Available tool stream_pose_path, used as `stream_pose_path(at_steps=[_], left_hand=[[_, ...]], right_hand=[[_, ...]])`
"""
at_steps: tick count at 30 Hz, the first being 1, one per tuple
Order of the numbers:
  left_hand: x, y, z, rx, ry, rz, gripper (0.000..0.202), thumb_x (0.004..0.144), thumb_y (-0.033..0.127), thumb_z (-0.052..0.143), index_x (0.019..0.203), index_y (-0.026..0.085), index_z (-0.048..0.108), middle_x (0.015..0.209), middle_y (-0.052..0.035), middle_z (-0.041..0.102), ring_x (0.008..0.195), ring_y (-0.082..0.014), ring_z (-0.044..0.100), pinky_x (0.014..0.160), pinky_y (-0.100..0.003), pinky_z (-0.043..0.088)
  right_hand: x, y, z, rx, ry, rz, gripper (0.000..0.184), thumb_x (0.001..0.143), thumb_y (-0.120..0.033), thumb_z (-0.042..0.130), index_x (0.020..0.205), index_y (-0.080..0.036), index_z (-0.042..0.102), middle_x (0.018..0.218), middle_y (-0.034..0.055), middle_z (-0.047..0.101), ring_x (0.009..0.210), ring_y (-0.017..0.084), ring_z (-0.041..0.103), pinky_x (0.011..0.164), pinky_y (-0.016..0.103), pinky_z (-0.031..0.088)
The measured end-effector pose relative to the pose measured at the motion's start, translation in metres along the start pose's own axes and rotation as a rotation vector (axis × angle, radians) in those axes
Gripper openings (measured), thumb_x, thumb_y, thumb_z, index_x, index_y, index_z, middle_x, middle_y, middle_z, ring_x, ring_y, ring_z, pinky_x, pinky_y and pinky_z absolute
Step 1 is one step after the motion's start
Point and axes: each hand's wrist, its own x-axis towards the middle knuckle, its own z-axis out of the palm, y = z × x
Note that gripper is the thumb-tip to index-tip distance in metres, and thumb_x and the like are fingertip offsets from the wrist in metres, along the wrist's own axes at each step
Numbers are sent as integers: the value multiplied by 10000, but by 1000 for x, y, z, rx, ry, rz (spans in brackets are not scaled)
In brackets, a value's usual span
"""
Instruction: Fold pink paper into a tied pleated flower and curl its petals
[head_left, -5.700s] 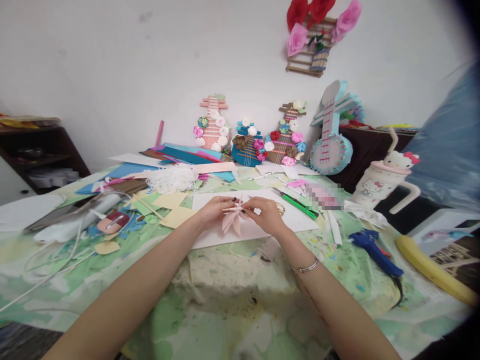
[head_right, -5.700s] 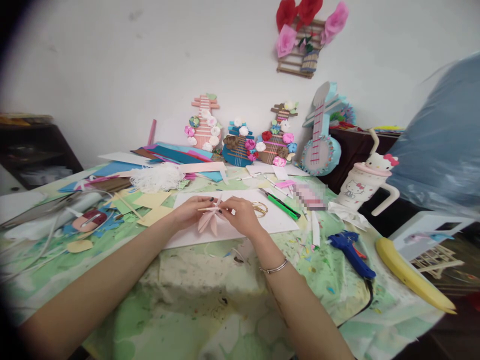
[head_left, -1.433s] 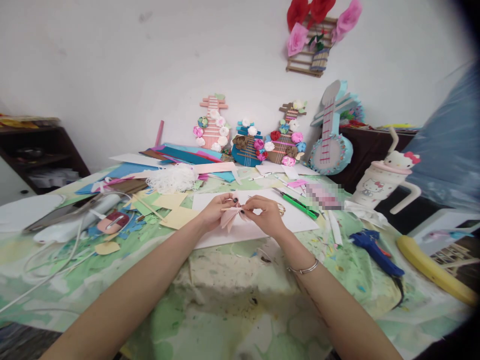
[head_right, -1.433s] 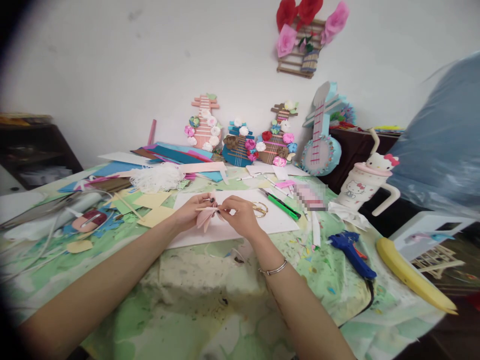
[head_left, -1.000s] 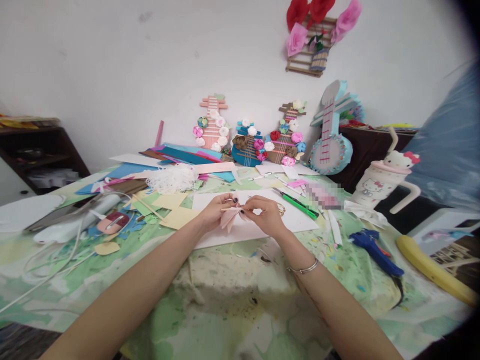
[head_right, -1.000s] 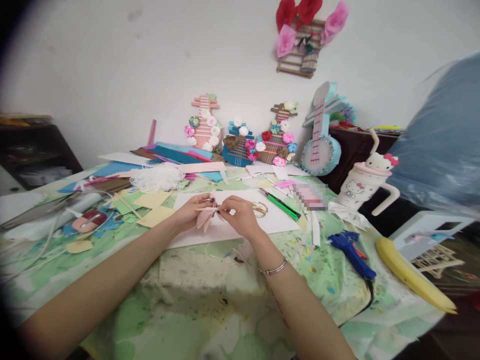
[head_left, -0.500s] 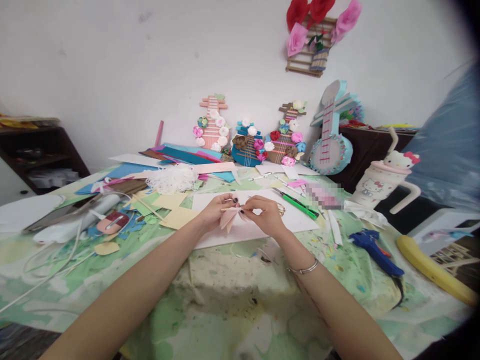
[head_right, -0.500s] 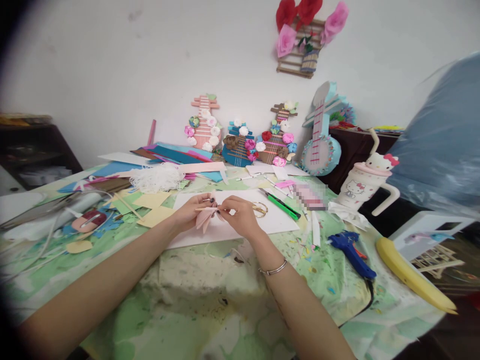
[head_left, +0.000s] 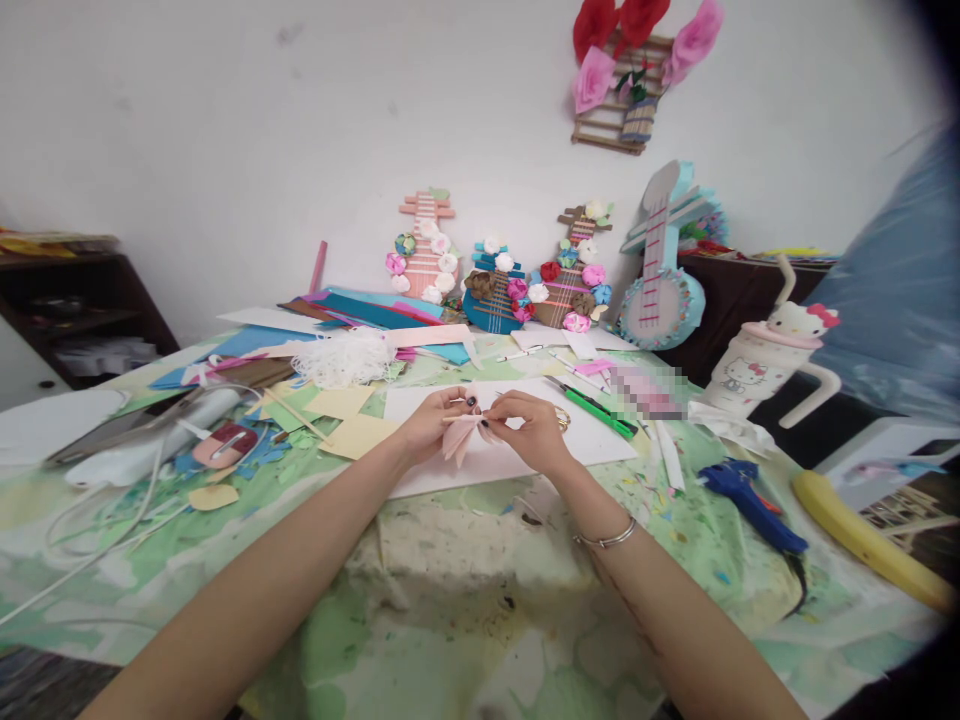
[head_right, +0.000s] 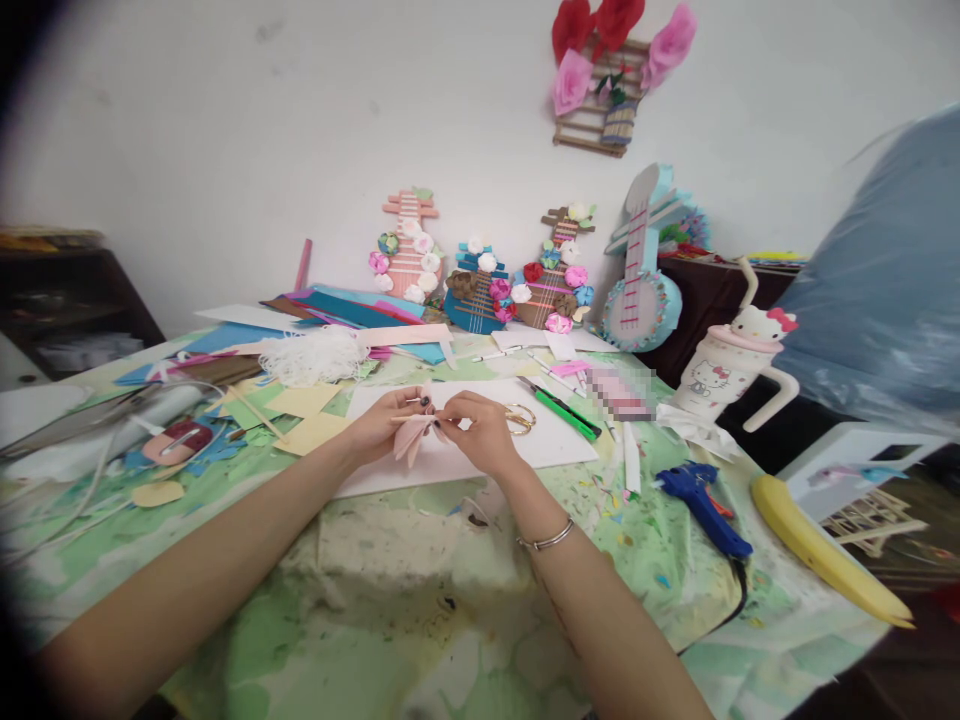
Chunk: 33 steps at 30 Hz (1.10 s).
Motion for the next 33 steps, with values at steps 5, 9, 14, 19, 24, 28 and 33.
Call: stream_pose_path(at_steps=[5,9,14,19,24,28,33], left_hand=[[1,-1,0,-5,-7,0,221,628,185,749,728,125,562,626,29,565,538,-66,527,541,-185,377],[2,-2,-2,-5,-14,10,234,620,190,754,735,126,560,635,30,569,543,-65,532,546,-185,384],[3,-5,-5,-12,-21,37,238,632,198,749,754,130,556,647,26,574,544,-69,544,554,-191,410],[4,-5,-7,-23,-11,34,265,602,165,759,766,127,554,663,21,585,542,-75,556,547,-195,436],[4,-2,-7,-47,47,10,316,553,129,773,778,128,552,666,34,587,542,-65,560,553,-188,460],[2,0,-5,-43,45,8,312,559,148,771,776,128,548,663,36,578,531,-61,554,532,-183,462],[3,-3,-6,-31,15,3,290,591,178,761,778,137,543,674,35,570,542,-67,557,536,-194,474]], right_hand=[[0,-1,0,7,7,9,90,755,-174,609,685,-180,667,728,35,640,657,127,585,603,245,453],[0,0,0,-3,1,2,86,756,-159,611,691,-175,666,734,35,642,667,128,590,605,246,450],[0,2,-1,-14,-20,-13,94,778,-155,599,780,-188,687,769,36,662,690,129,603,630,248,474],[0,6,-1,-30,5,19,111,769,-161,611,837,-193,692,786,36,685,705,136,621,668,258,511],[0,11,-1,-46,41,62,94,754,-172,622,810,-200,692,784,27,700,723,148,638,687,265,517],[0,11,-2,-53,70,88,74,724,-163,648,768,-202,694,749,11,704,687,143,635,671,251,503],[1,7,-4,-55,50,110,101,756,-172,603,769,-212,694,749,-3,706,675,141,638,658,242,481]])
